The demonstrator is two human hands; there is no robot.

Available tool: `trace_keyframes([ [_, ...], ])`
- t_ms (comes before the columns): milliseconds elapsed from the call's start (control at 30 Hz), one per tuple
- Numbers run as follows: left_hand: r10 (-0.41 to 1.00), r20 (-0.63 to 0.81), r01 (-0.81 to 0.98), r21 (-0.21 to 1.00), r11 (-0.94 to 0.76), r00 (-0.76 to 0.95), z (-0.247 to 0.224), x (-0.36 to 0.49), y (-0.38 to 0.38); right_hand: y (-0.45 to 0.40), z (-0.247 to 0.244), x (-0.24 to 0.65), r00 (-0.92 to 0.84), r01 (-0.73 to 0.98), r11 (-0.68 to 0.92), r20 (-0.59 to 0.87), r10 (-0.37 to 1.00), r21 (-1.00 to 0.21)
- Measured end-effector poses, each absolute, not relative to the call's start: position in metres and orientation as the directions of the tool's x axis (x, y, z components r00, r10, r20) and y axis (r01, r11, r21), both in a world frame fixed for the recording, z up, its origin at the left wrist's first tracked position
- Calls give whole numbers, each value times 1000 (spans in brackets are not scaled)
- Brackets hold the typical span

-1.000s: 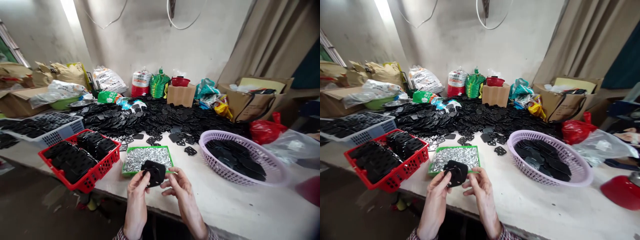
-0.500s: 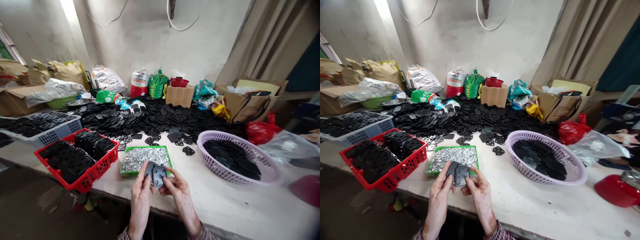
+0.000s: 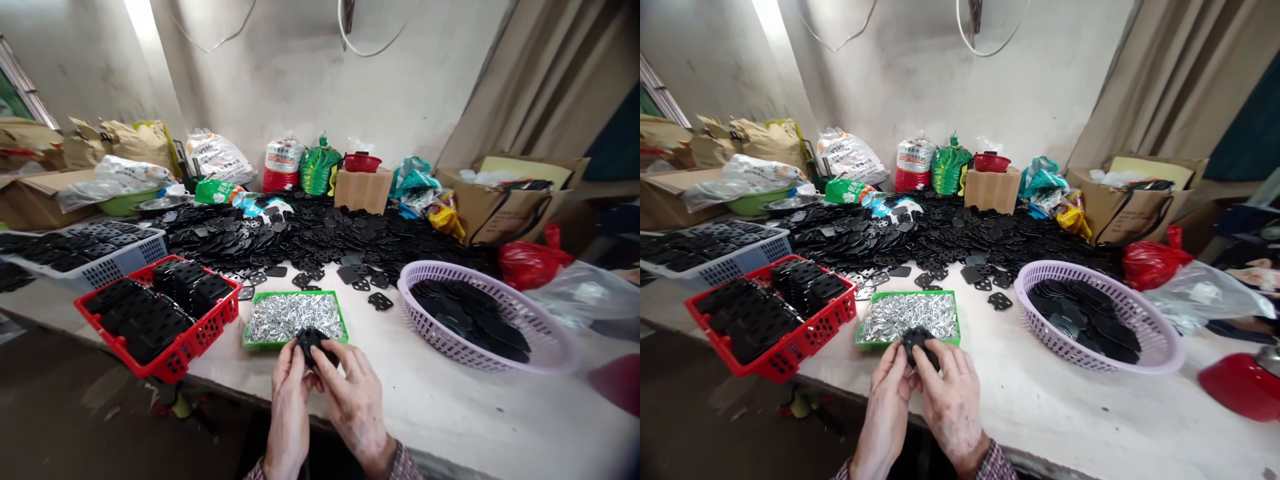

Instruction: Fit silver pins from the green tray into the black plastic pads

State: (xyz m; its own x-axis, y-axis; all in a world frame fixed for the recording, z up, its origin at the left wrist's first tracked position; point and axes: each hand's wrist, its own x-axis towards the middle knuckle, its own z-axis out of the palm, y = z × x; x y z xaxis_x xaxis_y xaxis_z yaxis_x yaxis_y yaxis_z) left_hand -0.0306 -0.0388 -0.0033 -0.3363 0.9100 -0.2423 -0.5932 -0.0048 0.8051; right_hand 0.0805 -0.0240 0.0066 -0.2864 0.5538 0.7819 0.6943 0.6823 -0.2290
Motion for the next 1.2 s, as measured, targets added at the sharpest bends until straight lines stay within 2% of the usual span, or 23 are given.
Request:
trace_keyframes([
  [100,881,-301,-574,818,42,-364,0,-32,-42,-28,6,77,-320,668,689,728,607,-281],
  [233,930,-169,-396,918,28,-327,9,-39,-46,-32,3,78,-289,515,724,703,650,-458],
  [300,924,-136,-306,952,22,-358,9,-43,-47,-31,4,79,-217,447,703,695,685,-553],
  [367,916,-133,-239,970,42,-379,8,-46,-47,-28,7,81,-101,403,636,659,745,-658],
  [433,943,-94,-183,982,35,-321,8,-48,-46,-23,13,84,-42,331,530,549,835,-780],
  [567,991,13,-104,994,-27,-135,15,-49,-48,-17,29,90,-103,129,295,283,954,-947],
  [733,996,87,-124,988,-91,-37,24,-50,-49,-18,46,96,-157,37,177,170,973,-983],
  [833,991,70,-129,988,-85,-116,21,-49,-50,-18,45,94,-183,11,169,164,969,-985],
  [967,966,-32,-206,978,-22,-258,18,-47,-52,-19,35,89,-147,-23,191,193,970,-981],
  [1200,965,-23,-170,985,-22,-260,25,-51,-54,-22,37,87,-224,-180,56,97,970,-982],
])
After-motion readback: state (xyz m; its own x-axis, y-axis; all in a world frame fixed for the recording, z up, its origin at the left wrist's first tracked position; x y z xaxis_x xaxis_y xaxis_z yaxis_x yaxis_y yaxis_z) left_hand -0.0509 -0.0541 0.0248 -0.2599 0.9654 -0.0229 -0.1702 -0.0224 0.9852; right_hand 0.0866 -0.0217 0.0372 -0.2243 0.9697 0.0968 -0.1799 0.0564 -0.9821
